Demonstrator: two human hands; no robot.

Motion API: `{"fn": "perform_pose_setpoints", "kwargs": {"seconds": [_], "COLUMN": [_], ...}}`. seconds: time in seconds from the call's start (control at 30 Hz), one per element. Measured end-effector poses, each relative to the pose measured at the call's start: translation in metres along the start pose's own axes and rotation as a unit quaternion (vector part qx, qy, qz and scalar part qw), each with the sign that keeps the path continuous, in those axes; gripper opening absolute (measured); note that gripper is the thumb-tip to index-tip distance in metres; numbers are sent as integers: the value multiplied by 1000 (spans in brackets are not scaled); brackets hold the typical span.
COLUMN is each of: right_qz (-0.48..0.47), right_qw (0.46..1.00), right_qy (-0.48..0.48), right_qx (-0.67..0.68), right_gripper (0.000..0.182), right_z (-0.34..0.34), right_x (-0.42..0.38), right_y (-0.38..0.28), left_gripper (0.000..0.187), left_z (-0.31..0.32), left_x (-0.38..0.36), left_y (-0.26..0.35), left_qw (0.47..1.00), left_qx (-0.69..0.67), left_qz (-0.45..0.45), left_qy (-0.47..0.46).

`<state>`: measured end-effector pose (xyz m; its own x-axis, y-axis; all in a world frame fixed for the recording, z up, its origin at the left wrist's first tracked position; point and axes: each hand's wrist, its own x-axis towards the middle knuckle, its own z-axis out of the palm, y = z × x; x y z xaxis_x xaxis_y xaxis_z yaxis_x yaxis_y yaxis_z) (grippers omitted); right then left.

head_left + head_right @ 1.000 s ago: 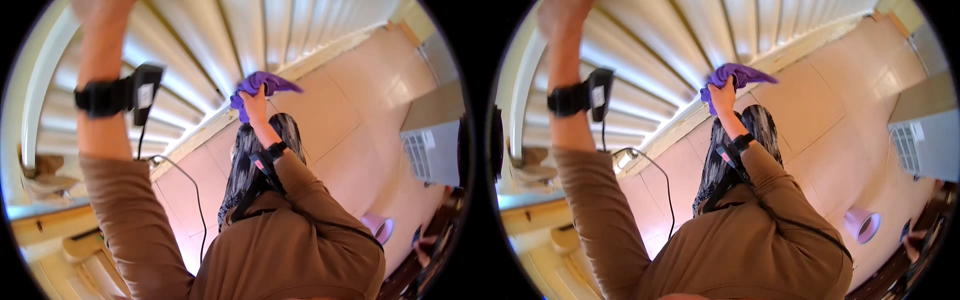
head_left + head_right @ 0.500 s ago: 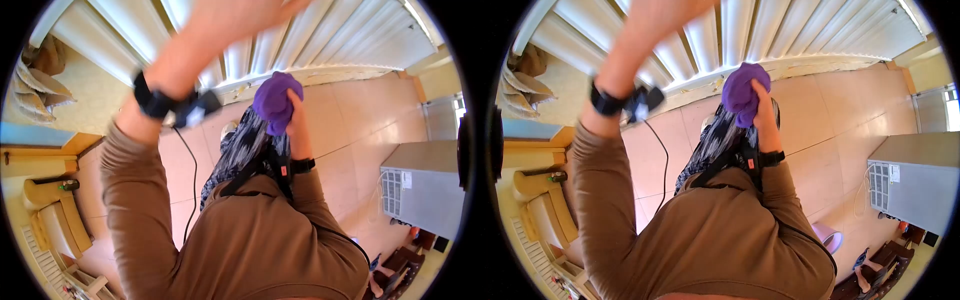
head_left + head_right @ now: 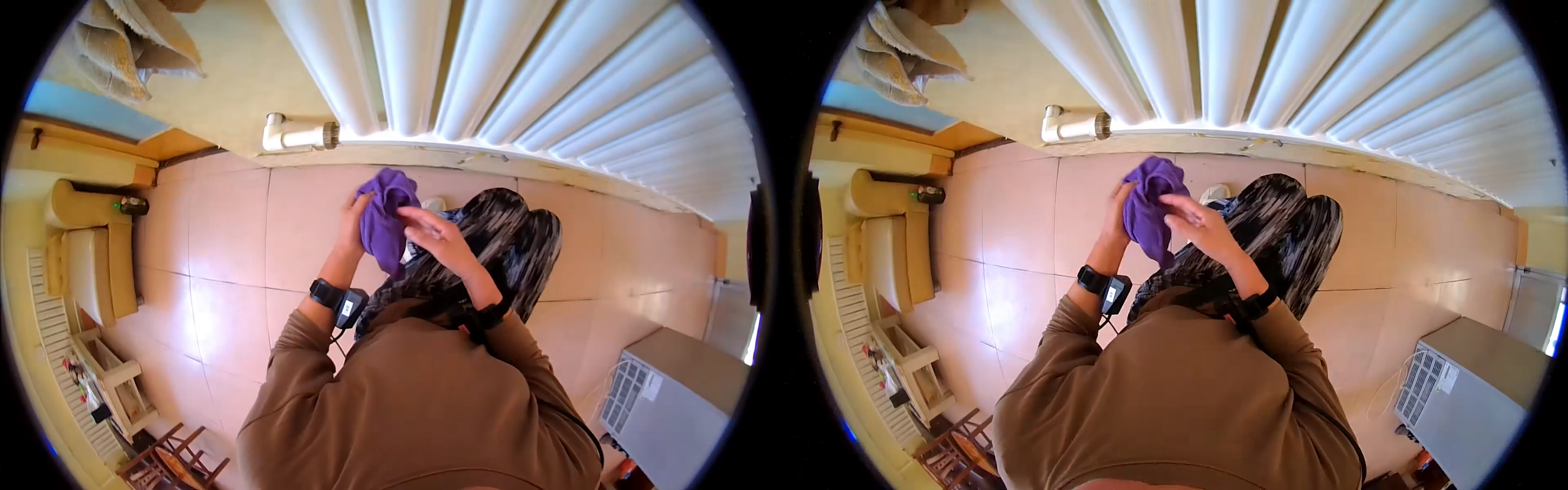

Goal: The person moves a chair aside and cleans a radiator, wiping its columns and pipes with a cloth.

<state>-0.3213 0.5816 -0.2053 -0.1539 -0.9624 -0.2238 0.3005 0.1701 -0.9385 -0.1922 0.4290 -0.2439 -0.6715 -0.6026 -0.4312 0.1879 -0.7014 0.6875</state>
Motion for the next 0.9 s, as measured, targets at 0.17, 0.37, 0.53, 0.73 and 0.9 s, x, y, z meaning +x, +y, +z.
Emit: {"fn": "perform_pose_setpoints", "kwargs": {"seconds": [0.17, 0.37, 0.53, 0.73, 0.9], "right_qz": [-38, 1, -6, 5, 12], "right_qw": [997, 994, 992, 989, 990], "right_qy": [73, 109, 123, 145, 141], "right_qx": [-9, 3, -5, 11, 0], "right_gripper": [33, 30, 28, 27, 26], "right_z": [-10, -11, -16, -17, -17], "right_x": [-1, -6, -8, -7, -6], "right_y": [10, 17, 25, 24, 17], "left_gripper": [32, 37, 37, 35, 33], "left_z": [6, 35, 38, -3, -3], "left_x": [22, 67, 66, 58, 69], "left_y": [30, 13, 25, 70, 52], "left_qw": [977, 764, 771, 712, 649], "left_qx": [84, 512, 538, 511, 631], "left_qz": [179, 361, 324, 420, 376], "left_qy": [86, 152, 106, 233, 198]}}
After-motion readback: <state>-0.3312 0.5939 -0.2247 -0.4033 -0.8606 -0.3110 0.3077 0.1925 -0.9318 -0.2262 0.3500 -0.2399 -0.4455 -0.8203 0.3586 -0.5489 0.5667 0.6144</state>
